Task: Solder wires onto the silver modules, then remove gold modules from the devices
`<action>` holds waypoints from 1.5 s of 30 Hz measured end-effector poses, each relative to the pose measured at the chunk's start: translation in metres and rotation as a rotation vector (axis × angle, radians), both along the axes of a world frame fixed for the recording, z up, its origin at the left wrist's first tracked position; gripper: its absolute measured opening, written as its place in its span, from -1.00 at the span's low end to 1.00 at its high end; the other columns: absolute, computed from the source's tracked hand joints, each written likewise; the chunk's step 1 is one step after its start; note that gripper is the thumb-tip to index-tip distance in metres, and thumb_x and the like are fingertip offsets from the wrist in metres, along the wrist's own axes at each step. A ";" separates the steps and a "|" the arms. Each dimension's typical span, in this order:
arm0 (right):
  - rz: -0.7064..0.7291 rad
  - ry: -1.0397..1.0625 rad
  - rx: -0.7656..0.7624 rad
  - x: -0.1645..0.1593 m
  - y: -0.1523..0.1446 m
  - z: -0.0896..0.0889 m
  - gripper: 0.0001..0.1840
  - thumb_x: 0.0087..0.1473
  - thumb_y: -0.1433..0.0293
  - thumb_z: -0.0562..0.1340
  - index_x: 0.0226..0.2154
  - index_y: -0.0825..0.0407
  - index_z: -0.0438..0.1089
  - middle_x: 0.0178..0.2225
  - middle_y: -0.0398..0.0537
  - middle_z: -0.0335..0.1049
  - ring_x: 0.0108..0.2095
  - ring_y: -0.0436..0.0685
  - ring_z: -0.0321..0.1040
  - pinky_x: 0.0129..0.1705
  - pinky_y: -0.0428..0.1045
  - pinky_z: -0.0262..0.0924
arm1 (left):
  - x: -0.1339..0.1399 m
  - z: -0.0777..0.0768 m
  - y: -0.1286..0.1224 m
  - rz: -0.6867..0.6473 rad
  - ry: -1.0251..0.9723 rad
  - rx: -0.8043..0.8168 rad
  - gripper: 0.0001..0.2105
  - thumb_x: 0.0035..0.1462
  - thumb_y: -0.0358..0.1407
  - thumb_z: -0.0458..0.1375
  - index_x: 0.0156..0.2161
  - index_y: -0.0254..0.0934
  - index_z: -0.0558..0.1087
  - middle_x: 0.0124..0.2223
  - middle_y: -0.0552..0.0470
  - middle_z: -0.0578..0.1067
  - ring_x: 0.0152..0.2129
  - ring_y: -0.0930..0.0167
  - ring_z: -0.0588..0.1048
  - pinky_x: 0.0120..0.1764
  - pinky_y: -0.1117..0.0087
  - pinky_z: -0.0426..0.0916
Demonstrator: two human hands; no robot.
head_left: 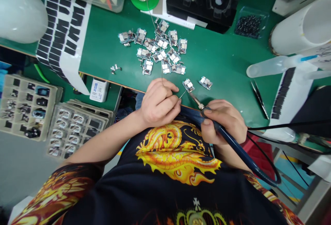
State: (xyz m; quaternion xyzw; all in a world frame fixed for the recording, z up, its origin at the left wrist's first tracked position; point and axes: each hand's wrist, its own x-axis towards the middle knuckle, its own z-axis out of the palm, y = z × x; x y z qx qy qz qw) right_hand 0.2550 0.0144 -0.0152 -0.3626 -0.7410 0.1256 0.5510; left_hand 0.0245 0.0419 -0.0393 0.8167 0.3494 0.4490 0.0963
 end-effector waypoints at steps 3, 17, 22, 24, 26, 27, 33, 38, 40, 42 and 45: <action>-0.008 -0.016 -0.011 -0.001 0.000 -0.001 -0.82 0.17 0.42 0.35 -0.13 -0.03 0.54 -0.42 -0.16 0.53 -0.50 0.08 0.48 -0.39 0.07 0.60 | 0.000 0.000 0.000 -0.001 -0.004 -0.007 -0.82 0.19 -0.47 0.30 -0.19 -0.15 0.45 -0.32 0.10 0.46 -0.17 0.25 0.67 -0.08 0.08 0.55; -0.011 -0.082 -0.021 -0.003 0.001 0.002 -0.82 0.18 0.42 0.34 -0.12 -0.06 0.52 -0.40 -0.19 0.50 -0.48 0.05 0.48 -0.36 0.04 0.60 | 0.000 0.000 0.000 0.002 0.033 0.010 -0.83 0.19 -0.46 0.30 -0.20 -0.16 0.43 -0.31 0.08 0.47 -0.17 0.25 0.66 -0.10 0.09 0.55; 0.002 -0.039 0.003 -0.001 0.000 0.000 -0.80 0.14 0.46 0.35 -0.14 0.00 0.54 -0.41 -0.16 0.51 -0.50 0.05 0.47 -0.37 0.04 0.59 | 0.000 0.000 0.000 -0.005 0.018 0.014 -0.82 0.19 -0.47 0.31 -0.19 -0.18 0.45 -0.31 0.07 0.47 -0.17 0.25 0.66 -0.08 0.09 0.55; 0.004 -0.016 0.006 0.000 0.000 0.000 -0.80 0.13 0.46 0.34 -0.14 0.01 0.55 -0.42 -0.17 0.51 -0.51 0.06 0.46 -0.38 0.04 0.59 | 0.000 0.000 0.000 -0.003 0.018 0.010 -0.82 0.19 -0.47 0.31 -0.19 -0.18 0.44 -0.31 0.08 0.46 -0.16 0.25 0.66 -0.08 0.10 0.54; 0.004 0.001 0.005 0.001 0.000 0.000 -0.81 0.14 0.46 0.35 -0.15 0.02 0.55 -0.42 -0.16 0.51 -0.51 0.06 0.46 -0.38 0.05 0.59 | 0.000 0.000 -0.001 0.004 0.018 -0.001 -0.83 0.19 -0.46 0.30 -0.20 -0.17 0.43 -0.31 0.09 0.46 -0.16 0.26 0.66 -0.08 0.11 0.54; 0.007 0.006 0.007 0.000 0.000 0.000 -0.81 0.13 0.47 0.35 -0.15 0.03 0.55 -0.42 -0.15 0.52 -0.51 0.06 0.47 -0.38 0.05 0.59 | 0.000 0.000 -0.001 0.006 0.019 -0.006 -0.83 0.19 -0.46 0.30 -0.20 -0.16 0.43 -0.32 0.10 0.46 -0.16 0.26 0.66 -0.07 0.11 0.53; 0.010 -0.037 -0.004 -0.003 0.000 0.001 -0.80 0.16 0.47 0.35 -0.12 0.03 0.55 -0.40 -0.12 0.52 -0.46 0.08 0.49 -0.35 0.07 0.60 | 0.000 0.000 0.000 0.010 0.020 0.023 -0.83 0.20 -0.47 0.30 -0.20 -0.19 0.44 -0.31 0.08 0.46 -0.18 0.25 0.66 -0.09 0.11 0.56; -0.012 -0.085 -0.029 -0.002 0.000 0.003 -0.82 0.21 0.43 0.33 -0.11 -0.05 0.53 -0.40 -0.17 0.50 -0.47 0.06 0.48 -0.35 0.05 0.61 | 0.000 -0.001 0.000 0.007 0.012 0.005 -0.82 0.19 -0.47 0.30 -0.18 -0.17 0.44 -0.31 0.09 0.46 -0.17 0.25 0.66 -0.08 0.10 0.55; -0.011 -0.086 -0.045 -0.001 -0.001 0.002 -0.82 0.21 0.42 0.33 -0.11 -0.06 0.52 -0.39 -0.18 0.51 -0.46 0.06 0.50 -0.34 0.05 0.61 | 0.000 -0.001 -0.001 0.007 0.007 -0.003 -0.81 0.19 -0.47 0.30 -0.18 -0.16 0.44 -0.31 0.09 0.46 -0.16 0.26 0.66 -0.08 0.10 0.55; -0.007 -0.079 -0.052 0.000 -0.002 0.001 -0.82 0.21 0.41 0.34 -0.11 -0.06 0.53 -0.39 -0.18 0.52 -0.46 0.07 0.50 -0.33 0.06 0.62 | 0.000 -0.001 -0.001 0.010 0.009 -0.007 -0.81 0.19 -0.47 0.30 -0.18 -0.15 0.44 -0.31 0.10 0.46 -0.16 0.26 0.66 -0.07 0.10 0.54; 0.003 -0.043 -0.022 0.000 -0.001 -0.001 -0.82 0.19 0.43 0.35 -0.12 -0.01 0.55 -0.40 -0.14 0.53 -0.47 0.07 0.49 -0.36 0.06 0.60 | 0.000 0.000 -0.001 0.012 0.016 -0.002 -0.81 0.19 -0.47 0.30 -0.19 -0.16 0.43 -0.31 0.10 0.45 -0.17 0.26 0.66 -0.08 0.10 0.55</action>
